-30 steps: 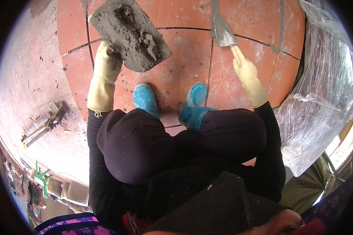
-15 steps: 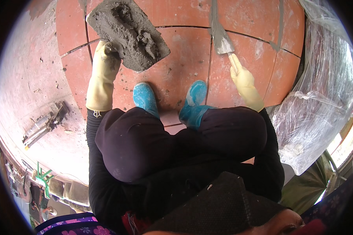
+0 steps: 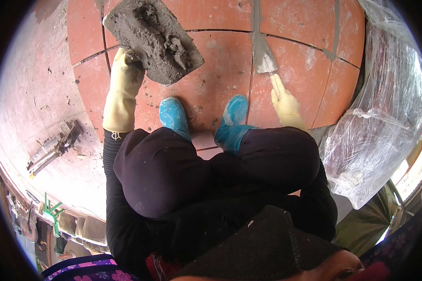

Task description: The person scoops cement from a hawk with a trowel and applies it into the gaps between red floor tiles, smoothing the joints. The person works methodically along the tile seams, filling and leveling the grout lines.

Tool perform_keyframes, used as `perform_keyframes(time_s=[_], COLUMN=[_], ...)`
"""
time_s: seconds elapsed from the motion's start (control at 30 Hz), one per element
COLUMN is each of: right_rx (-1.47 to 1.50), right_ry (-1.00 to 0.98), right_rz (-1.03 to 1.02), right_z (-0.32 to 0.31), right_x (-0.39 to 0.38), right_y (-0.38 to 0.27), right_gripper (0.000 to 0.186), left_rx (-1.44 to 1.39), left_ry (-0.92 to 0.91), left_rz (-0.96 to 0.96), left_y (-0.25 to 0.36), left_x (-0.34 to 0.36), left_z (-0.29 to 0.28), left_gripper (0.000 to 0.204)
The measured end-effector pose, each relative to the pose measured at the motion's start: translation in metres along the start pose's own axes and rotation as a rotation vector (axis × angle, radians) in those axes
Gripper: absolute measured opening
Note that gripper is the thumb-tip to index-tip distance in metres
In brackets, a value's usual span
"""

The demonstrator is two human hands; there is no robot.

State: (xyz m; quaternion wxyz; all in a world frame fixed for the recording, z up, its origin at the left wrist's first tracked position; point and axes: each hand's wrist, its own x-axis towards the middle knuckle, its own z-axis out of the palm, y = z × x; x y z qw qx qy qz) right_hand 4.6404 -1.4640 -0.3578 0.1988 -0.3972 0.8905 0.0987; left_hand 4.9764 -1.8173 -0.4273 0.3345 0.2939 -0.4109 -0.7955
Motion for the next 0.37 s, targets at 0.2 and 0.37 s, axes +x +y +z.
perform_keyframes(time_s=[0.2,0.37], right_rx=[0.052,-0.042], right_ry=[0.023,-0.056], right_rz=[0.005,0.064], right_z=[0.007,0.004], right_x=[-0.008,-0.014], right_y=[-0.002,-0.005], right_gripper=[0.065,0.068], left_rx=[0.624,1.303], left_ry=[-0.074,-0.102], left_rz=[0.208,0.395], left_y=[0.008,0.016], left_x=[-0.003,0.002], left_z=[0.003,-0.008], left_gripper=[0.020,0.025])
